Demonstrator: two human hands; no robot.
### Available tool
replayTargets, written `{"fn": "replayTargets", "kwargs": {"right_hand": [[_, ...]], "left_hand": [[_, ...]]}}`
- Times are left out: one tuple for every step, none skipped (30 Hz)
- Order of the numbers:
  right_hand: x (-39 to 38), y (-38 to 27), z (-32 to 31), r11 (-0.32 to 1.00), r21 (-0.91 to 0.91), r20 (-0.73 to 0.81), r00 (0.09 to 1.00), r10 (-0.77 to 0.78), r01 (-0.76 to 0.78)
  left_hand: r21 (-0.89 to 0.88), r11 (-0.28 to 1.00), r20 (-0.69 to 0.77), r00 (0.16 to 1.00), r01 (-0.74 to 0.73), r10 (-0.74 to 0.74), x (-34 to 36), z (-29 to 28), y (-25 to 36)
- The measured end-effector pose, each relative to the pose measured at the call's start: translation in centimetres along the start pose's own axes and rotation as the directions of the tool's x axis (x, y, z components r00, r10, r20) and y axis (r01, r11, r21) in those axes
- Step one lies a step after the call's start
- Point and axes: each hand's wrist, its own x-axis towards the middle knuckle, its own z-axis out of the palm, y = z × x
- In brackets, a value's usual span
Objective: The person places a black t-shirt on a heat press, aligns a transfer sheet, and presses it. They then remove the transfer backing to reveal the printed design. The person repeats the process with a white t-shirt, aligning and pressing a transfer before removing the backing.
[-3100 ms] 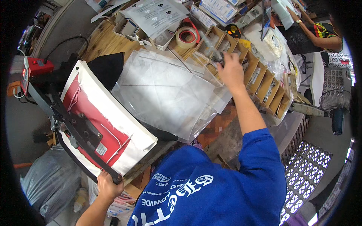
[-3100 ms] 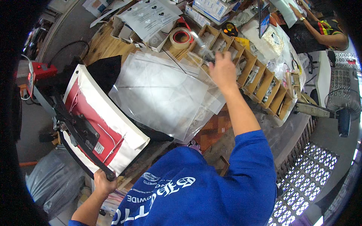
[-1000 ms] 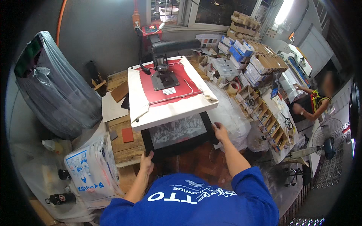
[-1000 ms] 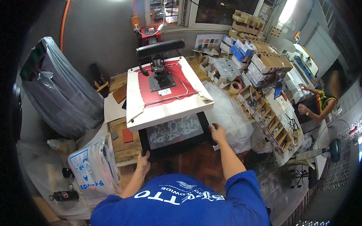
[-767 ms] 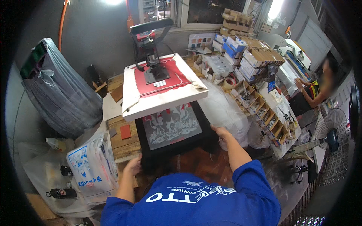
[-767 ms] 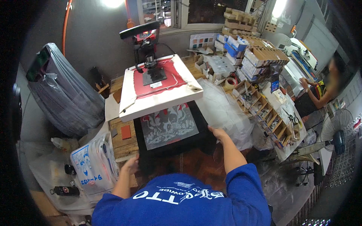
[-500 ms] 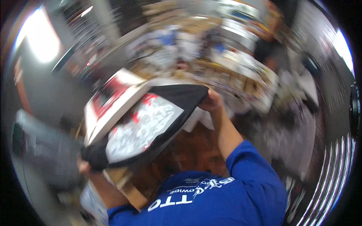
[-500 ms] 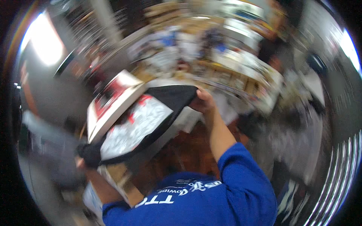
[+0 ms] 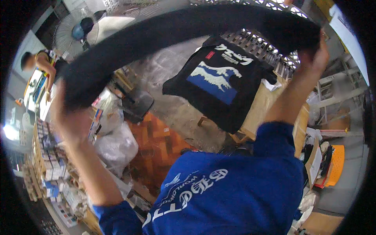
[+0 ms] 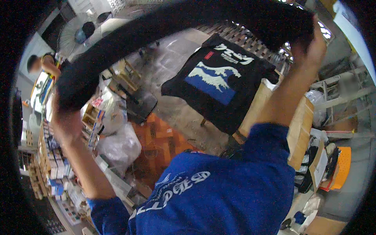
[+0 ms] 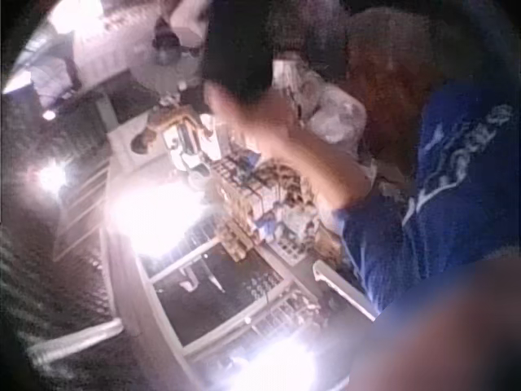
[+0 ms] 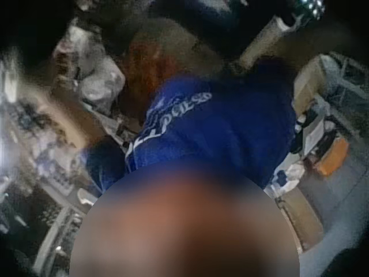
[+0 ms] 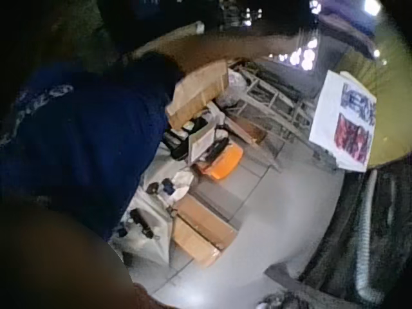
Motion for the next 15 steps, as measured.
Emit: {"fn": "replayTargets", "kwargs": {"right_hand": [[-0.3,-1.1,-3.0,0.986,-0.153,-0.179,0.983,0.041,-0.069],[-1.4,-1.7,-6.1,0.945,-0.208,0.026,0.964,0.265,-0.254],[-2.6,-1.3,-9.3,0.871,-0.416,0.016,0.955,0.296,-0.263],[-4.0,0.3,-12.5,0.806,-0.529,-0.047,0.957,0.285,-0.266],[-5.5,2.1,-15.7,0.782,-0.545,-0.065,0.946,0.319,-0.301],[-6.9,3.7,-18.5,0.784,-0.449,-0.078,0.893,0.443,-0.429],[-8.3,5.5,-20.9,0.777,-0.418,-0.065,0.868,0.492,-0.471],[-9.8,7.1,-22.9,0.778,-0.356,-0.03,0.838,0.545,-0.518],[-11.7,8.3,-24.3,0.721,-0.387,-0.099,0.803,0.588,-0.575],[-13.7,8.7,-25.3,0.685,-0.363,-0.082,0.754,0.651,-0.631],[-15.2,8.6,-26.0,0.366,-0.619,-0.289,0.635,0.717,-0.695],[-16.9,8.3,-26.1,0.009,-0.744,-0.463,0.525,0.714,-0.668],[-18.7,8.4,-25.7,-0.089,-0.876,-0.448,0.729,0.518,-0.475],[-20.6,9.1,-24.7,-0.212,-0.942,-0.316,0.9,0.299,-0.261],[-21.6,10.3,-23.4,-0.395,-0.912,-0.174,0.977,0.121,-0.114]], "left_hand": [[-0.159,0.979,0.068,0.99,0.129,-0.119,3.7,1.9,-4.8],[-0.083,0.938,0.187,0.93,0.335,-0.316,6.2,3.3,-9.2],[-0.097,0.855,0.262,0.842,0.51,-0.472,8.0,4.6,-13.9],[-0.02,0.852,0.199,0.837,0.523,-0.51,9.3,5.6,-18.5],[0.166,0.831,0.042,0.838,0.531,-0.544,10.8,6.7,-22.9],[0.323,0.798,0.02,0.84,0.508,-0.543,11.4,7.4,-26.7],[0.483,0.719,-0.026,0.828,0.501,-0.56,12.2,7.8,-29.7],[0.585,0.702,-0.048,0.881,0.406,-0.47,11.8,8.3,-32.9],[0.719,0.6,-0.154,0.921,0.352,-0.357,10.9,8.6,-35.6],[0.766,0.521,-0.175,0.901,0.378,-0.397,10.3,8.7,-37.5],[0.813,0.391,-0.245,0.862,0.432,-0.444,9.3,8.4,-39.1],[0.929,0.268,-0.208,0.958,0.256,-0.197,7.0,7.9,-40.2],[0.936,0.328,-0.095,0.989,0.127,-0.112,4.7,6.8,-40.3],[0.931,0.365,0.018,0.999,-0.001,-0.043,2.3,5.5,-39.9],[0.904,0.384,0.158,0.981,-0.188,0.11,-0.6,3.8,-38.8]]}}
